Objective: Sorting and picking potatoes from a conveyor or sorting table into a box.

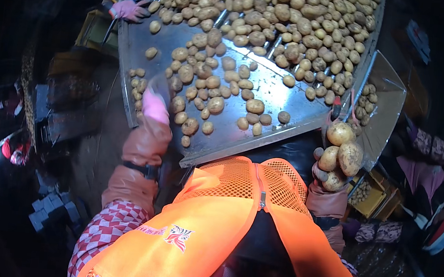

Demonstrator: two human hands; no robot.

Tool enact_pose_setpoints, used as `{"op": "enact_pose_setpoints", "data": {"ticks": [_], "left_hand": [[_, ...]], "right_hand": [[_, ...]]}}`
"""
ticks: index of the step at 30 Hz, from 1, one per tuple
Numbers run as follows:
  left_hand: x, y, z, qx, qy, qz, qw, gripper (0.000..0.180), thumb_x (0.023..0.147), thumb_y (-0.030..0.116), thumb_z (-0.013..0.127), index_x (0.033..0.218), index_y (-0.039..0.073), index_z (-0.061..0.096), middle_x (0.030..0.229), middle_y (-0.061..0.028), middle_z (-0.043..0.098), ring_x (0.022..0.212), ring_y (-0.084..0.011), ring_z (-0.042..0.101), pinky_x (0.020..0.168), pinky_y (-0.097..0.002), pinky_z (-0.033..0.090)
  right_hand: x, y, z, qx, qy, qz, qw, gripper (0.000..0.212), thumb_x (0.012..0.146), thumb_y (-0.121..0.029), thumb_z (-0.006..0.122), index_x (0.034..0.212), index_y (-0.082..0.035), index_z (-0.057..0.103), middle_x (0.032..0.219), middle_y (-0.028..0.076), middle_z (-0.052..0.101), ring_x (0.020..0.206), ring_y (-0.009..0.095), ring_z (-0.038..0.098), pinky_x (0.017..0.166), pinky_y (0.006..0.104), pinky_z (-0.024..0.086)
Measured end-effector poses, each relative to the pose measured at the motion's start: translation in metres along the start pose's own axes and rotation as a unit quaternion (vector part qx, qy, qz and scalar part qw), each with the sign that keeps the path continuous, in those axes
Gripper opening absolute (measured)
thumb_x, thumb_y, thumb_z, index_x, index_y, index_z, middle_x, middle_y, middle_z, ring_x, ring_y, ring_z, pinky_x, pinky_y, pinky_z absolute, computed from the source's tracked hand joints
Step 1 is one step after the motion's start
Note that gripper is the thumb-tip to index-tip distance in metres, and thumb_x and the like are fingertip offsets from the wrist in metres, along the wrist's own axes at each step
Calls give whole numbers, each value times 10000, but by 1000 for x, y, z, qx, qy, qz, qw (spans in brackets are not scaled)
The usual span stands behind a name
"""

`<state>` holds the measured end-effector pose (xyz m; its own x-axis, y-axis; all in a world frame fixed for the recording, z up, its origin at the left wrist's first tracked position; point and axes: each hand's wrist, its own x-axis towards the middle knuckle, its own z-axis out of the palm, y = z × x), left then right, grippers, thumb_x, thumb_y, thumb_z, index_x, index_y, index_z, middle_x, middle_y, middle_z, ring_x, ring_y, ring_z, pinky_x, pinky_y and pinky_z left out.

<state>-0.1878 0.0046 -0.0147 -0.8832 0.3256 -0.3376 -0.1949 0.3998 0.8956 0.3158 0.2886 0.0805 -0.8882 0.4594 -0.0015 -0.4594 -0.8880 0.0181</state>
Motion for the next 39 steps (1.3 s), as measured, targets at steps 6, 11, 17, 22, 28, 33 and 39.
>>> {"op": "enact_pose_setpoints", "data": {"ticks": [6, 11, 17, 22, 28, 33, 39], "left_hand": [[-106, 18, 61, 222, -33, 166, 960, 381, 952, 161, 636, 1313, 41, 610, 1300, -229, 610, 1207, -330, 590, 1032, -397, 463], [-70, 80, 116, 404, 73, 259, 875, 565, 902, 378, 679, 1375, 92, 559, 1426, -270, 496, 1305, -448, 483, 1108, -456, 397], [-134, 43, 164, 499, -158, 296, 799, 479, 887, 249, 648, 1357, 179, 586, 1513, -209, 412, 1392, -459, 374, 1145, -463, 368], [-119, 35, 111, 283, -228, 213, 907, 371, 911, 197, 667, 1266, 93, 653, 1241, -196, 654, 1192, -388, 597, 1052, -403, 451], [-33, 83, 88, 487, -9, 120, 865, 500, 885, 1, 490, 1359, 124, 589, 1258, -223, 634, 1182, -393, 594, 1042, -457, 457], [1, 88, 97, 551, -26, 41, 833, 453, 946, 186, 509, 1399, 186, 535, 1276, -210, 636, 1212, -383, 597, 1018, -446, 476], [-17, 83, 89, 336, -172, 31, 925, 380, 898, 318, 643, 1241, 154, 669, 1143, -179, 704, 1077, -326, 674, 955, -403, 509]], "right_hand": [[28, 28, 24, -644, 230, -52, 728, 655, 904, -194, 678, 1453, -1, 378, 1294, 264, 613, 950, 308, 726, 710, 364, 640], [31, 22, -7, -719, 112, -48, 684, 763, 758, -151, 819, 1390, 2, 420, 1168, 188, 689, 924, 249, 723, 850, 369, 594], [42, 51, 9, -558, 78, -102, 820, 790, 767, -195, 811, 1420, -27, 397, 1095, 156, 688, 835, 240, 694, 778, 374, 599], [39, 21, -14, -315, 118, 5, 942, 803, 743, -118, 804, 1438, -55, 408, 1111, 165, 673, 805, 249, 689, 619, 363, 610], [51, 38, 5, -491, 194, -50, 848, 547, 817, -165, 730, 1290, 41, 549, 1059, 173, 671, 775, 230, 681, 591, 310, 580], [64, 55, 29, -349, 163, -39, 922, 478, 886, -166, 650, 1271, 94, 538, 966, 164, 676, 729, 180, 644, 653, 317, 575], [68, 62, 31, -342, 196, -73, 916, 773, 946, -586, 541, 1287, 107, 510, 924, 172, 639, 555, 195, 515, 533, 358, 505]]}}
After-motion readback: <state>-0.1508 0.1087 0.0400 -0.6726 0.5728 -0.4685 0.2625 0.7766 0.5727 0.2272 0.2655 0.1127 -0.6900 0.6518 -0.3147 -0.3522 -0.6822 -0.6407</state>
